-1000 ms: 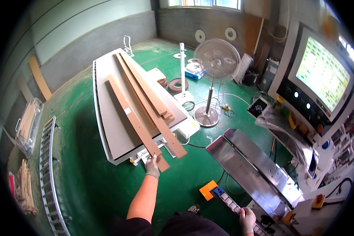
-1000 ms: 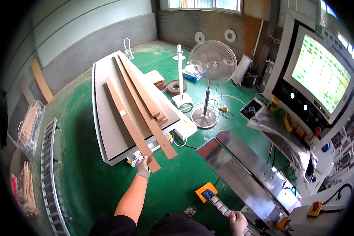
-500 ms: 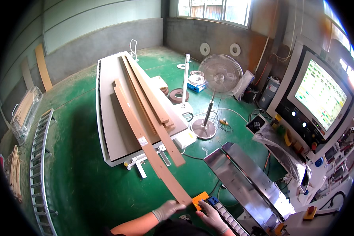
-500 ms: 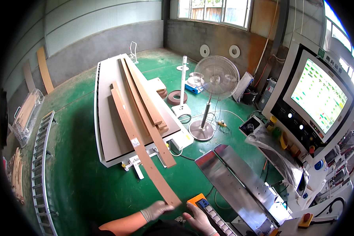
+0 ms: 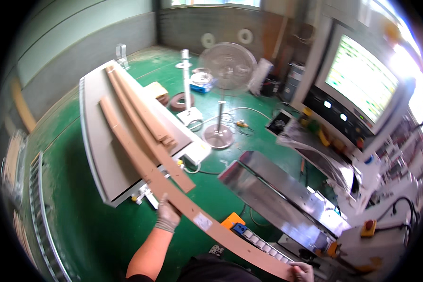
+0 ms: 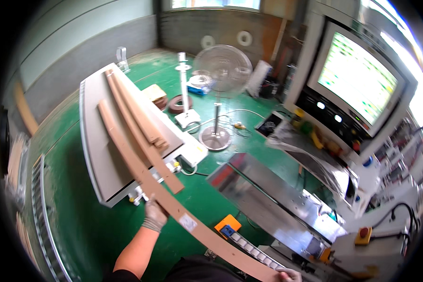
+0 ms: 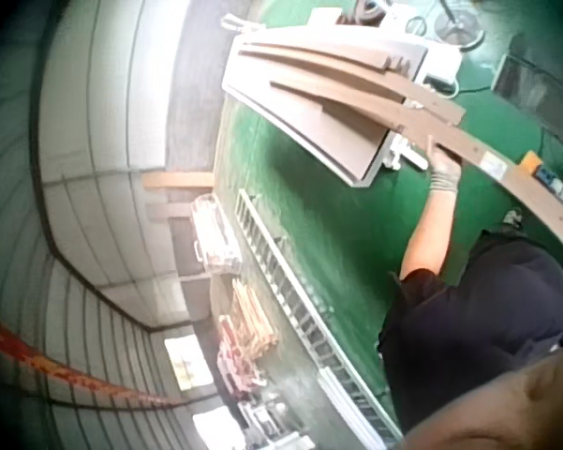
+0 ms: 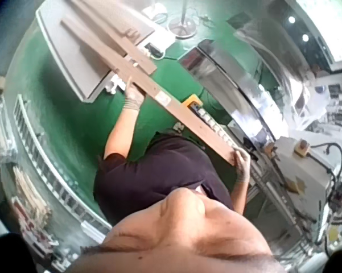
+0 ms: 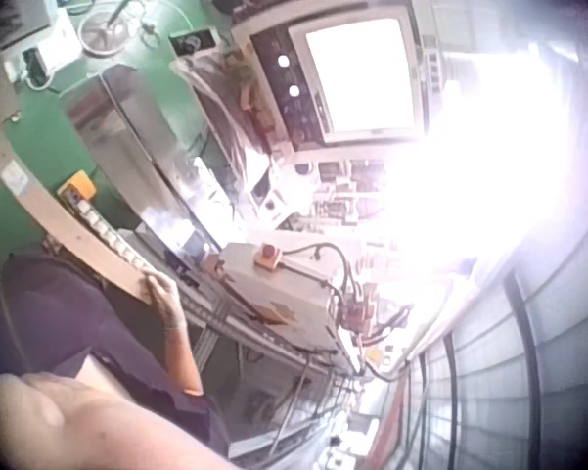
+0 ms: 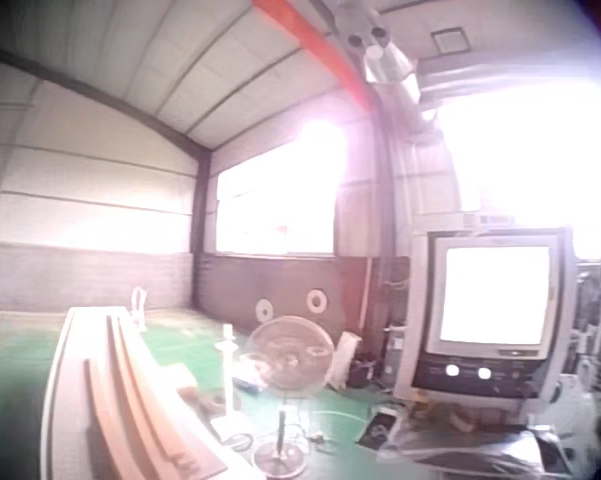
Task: The person repeatedly picks up long wooden planks from a nearby stack and feeds them one by one into a machine. After each plank is processed, the person retrieves it and places it back onto the stack. This cycle continues throughout the clip.
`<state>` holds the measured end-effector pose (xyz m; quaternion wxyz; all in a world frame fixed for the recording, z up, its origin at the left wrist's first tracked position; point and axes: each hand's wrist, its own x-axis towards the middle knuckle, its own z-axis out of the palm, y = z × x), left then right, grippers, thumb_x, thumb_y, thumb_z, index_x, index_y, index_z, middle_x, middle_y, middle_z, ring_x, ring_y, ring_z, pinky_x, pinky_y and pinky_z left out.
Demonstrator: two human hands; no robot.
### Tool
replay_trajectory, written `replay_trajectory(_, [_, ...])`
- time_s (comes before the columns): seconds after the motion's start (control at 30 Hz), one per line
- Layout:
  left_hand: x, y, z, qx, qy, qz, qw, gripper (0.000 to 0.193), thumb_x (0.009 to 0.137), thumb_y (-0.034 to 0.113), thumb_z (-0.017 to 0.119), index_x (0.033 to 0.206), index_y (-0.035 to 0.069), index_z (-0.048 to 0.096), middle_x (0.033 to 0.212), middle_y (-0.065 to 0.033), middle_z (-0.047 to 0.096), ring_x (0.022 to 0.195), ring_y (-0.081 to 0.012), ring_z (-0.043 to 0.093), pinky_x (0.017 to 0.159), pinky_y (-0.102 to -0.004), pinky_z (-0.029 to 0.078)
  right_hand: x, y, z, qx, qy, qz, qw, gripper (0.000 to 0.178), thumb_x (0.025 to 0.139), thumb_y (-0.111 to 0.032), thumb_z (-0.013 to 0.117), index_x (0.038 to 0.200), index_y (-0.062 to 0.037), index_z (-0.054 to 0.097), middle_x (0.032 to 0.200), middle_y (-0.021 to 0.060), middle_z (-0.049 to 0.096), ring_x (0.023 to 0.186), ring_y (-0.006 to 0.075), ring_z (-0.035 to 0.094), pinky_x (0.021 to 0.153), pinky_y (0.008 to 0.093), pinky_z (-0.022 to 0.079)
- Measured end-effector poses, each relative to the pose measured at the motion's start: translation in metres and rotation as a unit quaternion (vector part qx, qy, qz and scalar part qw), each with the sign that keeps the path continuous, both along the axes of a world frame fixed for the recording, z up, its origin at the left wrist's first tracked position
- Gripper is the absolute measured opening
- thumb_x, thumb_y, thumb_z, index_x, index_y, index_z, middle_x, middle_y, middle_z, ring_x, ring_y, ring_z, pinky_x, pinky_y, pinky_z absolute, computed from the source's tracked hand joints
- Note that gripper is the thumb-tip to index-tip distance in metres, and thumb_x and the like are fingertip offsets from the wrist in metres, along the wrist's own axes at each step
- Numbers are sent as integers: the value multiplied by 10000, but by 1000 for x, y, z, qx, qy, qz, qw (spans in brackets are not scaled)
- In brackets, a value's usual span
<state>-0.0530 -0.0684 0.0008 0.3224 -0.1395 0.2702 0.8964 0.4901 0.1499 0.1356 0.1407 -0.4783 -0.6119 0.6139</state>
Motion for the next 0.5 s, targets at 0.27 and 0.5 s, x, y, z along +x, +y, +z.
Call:
replay_trajectory(0.27, [-33,102,47,-62,105,-67,990,501,1068,496,591,1176,16,685,1126,-132,729,1063,-264,699,947,-431,594,322,-15,-83,156,-344,-155,913,248,1025,-274,698,1090,-43,763,806,53,665,733,183,631,664,344,507])
replay_trajectory(0.5, [153,204,39,10,-41,-362,931,512,1085,477,588,1302,15,609,1238,-130,699,1174,-299,666,1066,-471,535,362,-160,-120,283,-512,19,811,357,979,-411,653,1080,-95,786,1003,184,772,954,399,722,792,501,571])
